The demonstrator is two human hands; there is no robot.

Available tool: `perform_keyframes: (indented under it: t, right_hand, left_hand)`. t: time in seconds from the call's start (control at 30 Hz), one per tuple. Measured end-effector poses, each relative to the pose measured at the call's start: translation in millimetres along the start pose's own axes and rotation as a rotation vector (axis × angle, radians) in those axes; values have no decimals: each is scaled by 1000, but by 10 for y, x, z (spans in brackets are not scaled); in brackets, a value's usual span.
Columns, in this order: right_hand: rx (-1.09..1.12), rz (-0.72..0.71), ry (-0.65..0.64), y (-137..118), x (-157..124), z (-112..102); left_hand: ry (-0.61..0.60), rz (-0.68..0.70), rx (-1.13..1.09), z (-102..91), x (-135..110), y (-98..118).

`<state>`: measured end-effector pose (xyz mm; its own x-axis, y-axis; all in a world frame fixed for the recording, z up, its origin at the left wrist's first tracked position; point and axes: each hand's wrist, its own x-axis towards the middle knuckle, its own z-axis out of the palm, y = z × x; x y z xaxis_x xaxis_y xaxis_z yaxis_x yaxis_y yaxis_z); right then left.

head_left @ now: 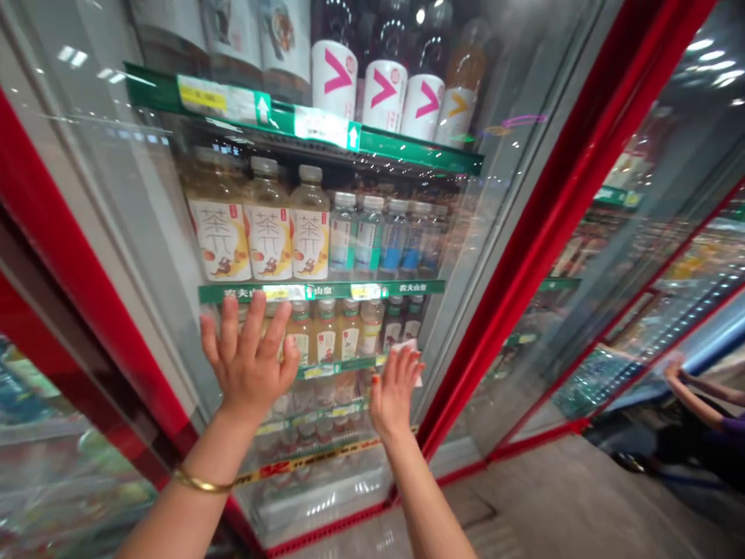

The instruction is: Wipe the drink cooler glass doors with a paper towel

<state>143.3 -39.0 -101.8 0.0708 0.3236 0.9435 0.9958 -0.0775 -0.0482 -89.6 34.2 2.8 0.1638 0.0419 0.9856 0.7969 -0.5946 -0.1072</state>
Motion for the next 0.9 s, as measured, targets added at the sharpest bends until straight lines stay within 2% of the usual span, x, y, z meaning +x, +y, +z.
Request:
perform_keyframes:
  t: [0.07, 0.13, 0.2, 0.27, 0.3, 0.33, 0.37, 0.43, 0.5, 0.57, 0.6, 0.67, 0.73, 0.77, 0.8, 0.83, 0.9]
  right_hand:
    - [-26, 223, 60, 316, 61, 58]
    - [-18, 315, 66, 301, 118, 168]
    - [43, 182, -42, -10, 1, 290]
    - [146, -70, -203, -357, -300, 364]
    - [192, -154, -241, -452, -473, 373]
    - [205, -150, -247, -466, -626, 366]
    - [195, -79, -223, -397, -735, 349]
    - [122, 194, -118, -88, -767, 310]
    - [67, 417, -23, 209, -566, 304]
    - [74, 481, 4, 225, -293, 339]
    - [94, 445, -11, 101, -199, 361]
    - [146, 240, -82, -315, -180, 391]
    - [190, -60, -147, -713, -369, 383]
    - [200, -157, -160, -821, -498, 365]
    - [198, -199, -160, -845, -621, 342]
    - [187, -172, -147, -786, -718, 319]
    - [155, 63, -102, -496, -788, 286]
  left_hand:
    - [4, -12, 7, 14, -47, -13]
    - [6, -32, 1, 16, -67, -15]
    - [0, -35, -12, 11, -68, -17]
    - [-1, -23, -21, -1, -62, -29]
    - [-1, -12, -22, -8, -57, -37]
    - [-3, 2, -21, -15, -51, -43]
    - [-3, 14, -19, -20, -44, -46]
    - [7, 35, -15, -23, -31, -39]
    - [31, 44, -14, -17, -20, -21]
    - [52, 42, -13, -8, -17, -4]
    - [56, 37, -11, -5, -18, 0]
    - [58, 31, -13, -5, -23, 0]
    - [64, 35, -22, -12, -27, -6]
    - [69, 37, -28, -18, -28, -8]
    - [67, 34, -35, -23, -28, -8]
    - [62, 29, -40, -27, -28, -6]
    - [56, 22, -51, -30, -27, 2]
